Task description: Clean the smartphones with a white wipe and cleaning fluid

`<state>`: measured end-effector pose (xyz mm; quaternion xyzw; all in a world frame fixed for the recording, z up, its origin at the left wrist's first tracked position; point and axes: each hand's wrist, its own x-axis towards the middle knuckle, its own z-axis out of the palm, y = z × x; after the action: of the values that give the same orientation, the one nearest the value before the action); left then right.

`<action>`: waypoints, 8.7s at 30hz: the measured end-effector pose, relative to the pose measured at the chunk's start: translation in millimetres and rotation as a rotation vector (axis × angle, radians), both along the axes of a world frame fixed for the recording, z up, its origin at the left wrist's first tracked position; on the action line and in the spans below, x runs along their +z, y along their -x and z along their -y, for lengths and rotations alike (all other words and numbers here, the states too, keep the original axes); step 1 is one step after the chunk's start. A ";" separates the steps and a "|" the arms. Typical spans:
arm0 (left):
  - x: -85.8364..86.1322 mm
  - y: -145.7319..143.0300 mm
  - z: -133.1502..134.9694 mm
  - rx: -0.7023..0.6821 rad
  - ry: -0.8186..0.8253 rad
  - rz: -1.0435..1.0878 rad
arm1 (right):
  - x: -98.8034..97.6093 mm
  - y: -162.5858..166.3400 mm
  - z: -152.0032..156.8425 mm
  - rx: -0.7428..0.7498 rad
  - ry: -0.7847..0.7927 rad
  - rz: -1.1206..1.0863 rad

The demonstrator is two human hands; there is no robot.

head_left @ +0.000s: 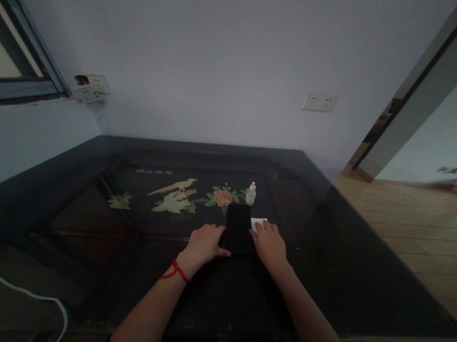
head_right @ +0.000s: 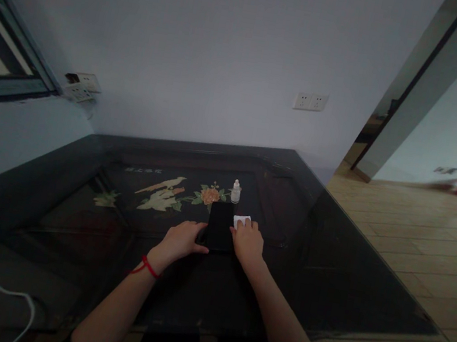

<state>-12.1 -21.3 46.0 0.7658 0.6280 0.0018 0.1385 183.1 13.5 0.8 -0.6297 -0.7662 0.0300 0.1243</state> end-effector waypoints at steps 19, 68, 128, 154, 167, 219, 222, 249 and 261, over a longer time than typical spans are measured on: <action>5.0 -4.3 1.8 0.030 0.029 0.015 | -14.7 9.5 -139.9 -0.010 0.053 -0.606; -32.8 -6.5 -32.3 0.234 -0.361 0.952 | -18.0 -25.9 -4.7 0.102 -0.020 -0.877; -36.8 -40.2 -27.2 0.623 0.144 1.854 | -27.8 2.8 -10.8 0.135 0.138 -1.011; -60.5 -37.9 -31.4 0.514 0.137 1.851 | -33.4 2.2 -15.0 0.147 0.126 -1.012; -50.9 -34.6 -34.0 0.529 0.126 1.761 | -34.4 -2.8 -21.2 0.210 0.182 -1.000; -0.2 6.7 -18.0 0.144 -0.296 0.597 | 62.4 -31.7 -23.6 0.453 0.510 -0.905; 0.5 6.6 -17.2 0.145 -0.299 0.553 | 62.5 -30.6 -23.7 0.436 0.507 -0.873; -13.5 14.8 -31.6 0.050 -0.229 0.680 | 61.9 -26.1 -22.8 0.518 0.463 -0.823; -6.6 16.0 -30.2 -0.023 -0.206 0.629 | 66.2 -35.7 -22.7 0.532 0.830 -0.974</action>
<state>-28.1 8.9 39.4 0.7446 0.5424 0.3001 0.2475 218.9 36.2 66.9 -0.3308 -0.6767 0.6292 0.1914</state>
